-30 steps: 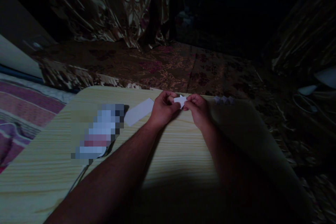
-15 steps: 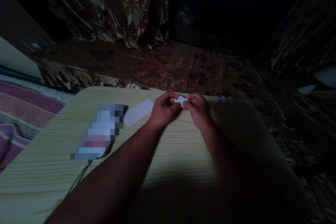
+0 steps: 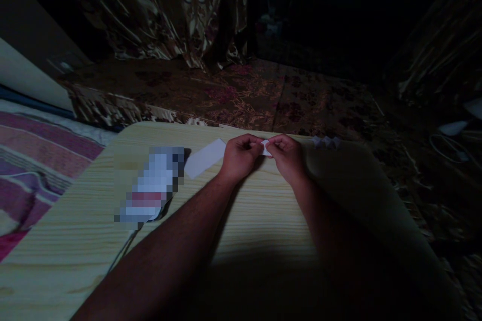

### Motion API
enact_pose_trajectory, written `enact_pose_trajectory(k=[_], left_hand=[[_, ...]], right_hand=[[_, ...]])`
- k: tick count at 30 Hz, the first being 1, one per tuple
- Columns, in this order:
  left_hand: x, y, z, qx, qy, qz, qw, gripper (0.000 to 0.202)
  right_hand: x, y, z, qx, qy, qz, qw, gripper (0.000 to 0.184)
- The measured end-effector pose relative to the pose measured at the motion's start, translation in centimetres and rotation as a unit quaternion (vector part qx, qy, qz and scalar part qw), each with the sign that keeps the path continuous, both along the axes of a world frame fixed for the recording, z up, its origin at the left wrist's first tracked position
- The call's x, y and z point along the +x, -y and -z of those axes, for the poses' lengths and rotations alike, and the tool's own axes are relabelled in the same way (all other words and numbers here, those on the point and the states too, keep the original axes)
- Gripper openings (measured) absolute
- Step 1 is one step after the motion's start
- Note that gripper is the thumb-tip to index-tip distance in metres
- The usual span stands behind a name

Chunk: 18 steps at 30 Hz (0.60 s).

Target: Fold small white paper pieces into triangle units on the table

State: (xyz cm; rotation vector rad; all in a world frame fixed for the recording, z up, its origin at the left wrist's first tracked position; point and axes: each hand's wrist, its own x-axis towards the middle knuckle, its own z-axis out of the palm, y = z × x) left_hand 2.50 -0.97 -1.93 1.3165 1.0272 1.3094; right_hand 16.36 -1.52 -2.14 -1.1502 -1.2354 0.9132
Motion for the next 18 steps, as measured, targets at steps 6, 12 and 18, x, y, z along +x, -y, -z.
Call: enact_pose_trajectory(k=[6,12,18], left_hand=[[-0.04,-0.06,-0.10,-0.009,0.020,0.006,1.000,0.016],[-0.20,0.00,-0.38,-0.014,0.033,0.007,0.999,0.014],[-0.31,-0.08,-0.44,-0.012,0.055,0.015,0.998,0.012]], right_hand=[[-0.20,0.06,-0.07,-0.028,-0.037,-0.026,0.999,0.018],[-0.30,0.19,-0.27,-0.026,-0.048,-0.043,0.998,0.018],[-0.06,0.39,-0.43,-0.009,-0.052,-0.075,0.996,0.015]])
